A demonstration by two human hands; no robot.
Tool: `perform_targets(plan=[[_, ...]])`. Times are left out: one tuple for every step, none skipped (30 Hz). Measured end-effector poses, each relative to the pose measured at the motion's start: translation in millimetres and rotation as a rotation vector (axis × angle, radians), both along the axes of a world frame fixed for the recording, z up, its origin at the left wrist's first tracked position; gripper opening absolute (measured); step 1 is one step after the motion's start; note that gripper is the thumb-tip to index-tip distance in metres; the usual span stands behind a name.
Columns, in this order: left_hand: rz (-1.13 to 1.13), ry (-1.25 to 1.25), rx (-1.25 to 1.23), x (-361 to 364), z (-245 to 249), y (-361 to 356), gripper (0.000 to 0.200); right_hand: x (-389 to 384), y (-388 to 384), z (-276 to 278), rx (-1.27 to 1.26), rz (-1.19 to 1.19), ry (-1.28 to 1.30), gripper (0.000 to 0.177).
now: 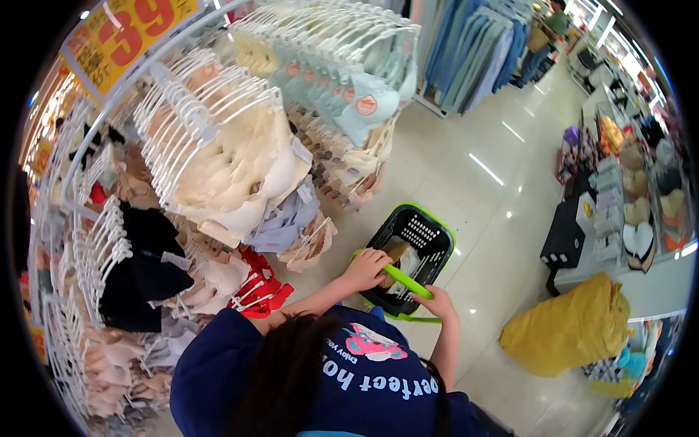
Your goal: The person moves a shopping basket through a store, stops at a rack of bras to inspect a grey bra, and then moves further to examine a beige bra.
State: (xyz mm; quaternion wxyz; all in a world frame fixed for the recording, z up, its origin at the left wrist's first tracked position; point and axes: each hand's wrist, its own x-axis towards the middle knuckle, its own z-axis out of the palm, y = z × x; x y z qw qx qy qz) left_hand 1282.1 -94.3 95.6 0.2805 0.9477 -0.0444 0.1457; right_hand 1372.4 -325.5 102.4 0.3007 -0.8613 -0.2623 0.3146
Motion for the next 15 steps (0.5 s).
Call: perform_targets(plan=[[0.028, -0.032, 0.033, 0, 2, 3, 0.05, 9, 3, -7, 0.005, -0.024, -0.073, 0.039], [0.069, -0.028, 0.032, -1, 5, 6, 0.054, 17, 9, -9, 0.015, -0.045, -0.142, 0.04], [0.113, -0.018, 0.032, -3, 8, 8, 0.058, 22, 16, -9, -0.042, -0.088, -0.218, 0.042], [0.157, -0.004, 0.033, -8, 11, 11, 0.061, 33, 17, -26, -0.06, -0.103, -0.294, 0.044], [0.168, 0.03, 0.041, -14, 12, 16, 0.065, 44, 18, -44, -0.059, -0.105, -0.342, 0.043], [0.2, 0.087, 0.021, -23, 8, 19, 0.064, 55, 19, -57, -0.058, -0.109, -0.387, 0.043], [0.229, 0.141, 0.0, -32, 0, 23, 0.063, 63, 22, -62, -0.089, -0.097, -0.392, 0.044], [0.256, 0.194, -0.02, -39, -10, 28, 0.063, 72, 26, -66, -0.118, -0.089, -0.4, 0.046], [0.287, 0.212, -0.003, -51, -24, 32, 0.062, 82, 26, -80, -0.128, -0.075, -0.411, 0.046], [0.316, 0.302, 0.007, -64, -36, 38, 0.061, 93, 26, -98, -0.205, -0.068, -0.445, 0.046], [0.343, 0.391, 0.014, -77, -49, 45, 0.06, 99, 28, -104, -0.24, -0.063, -0.441, 0.046], [0.368, 0.479, 0.02, -92, -63, 50, 0.06, 103, 31, -109, -0.276, -0.059, -0.439, 0.045], [0.398, 0.512, 0.024, -110, -86, 57, 0.055, 109, 32, -118, -0.286, -0.057, -0.454, 0.044], [0.428, 0.544, 0.027, -128, -100, 64, 0.05, 114, 33, -132, -0.296, -0.054, -0.469, 0.043], [0.438, 0.678, 0.031, -142, -92, 70, 0.046, 118, 35, -142, -0.304, -0.05, -0.485, 0.042]])
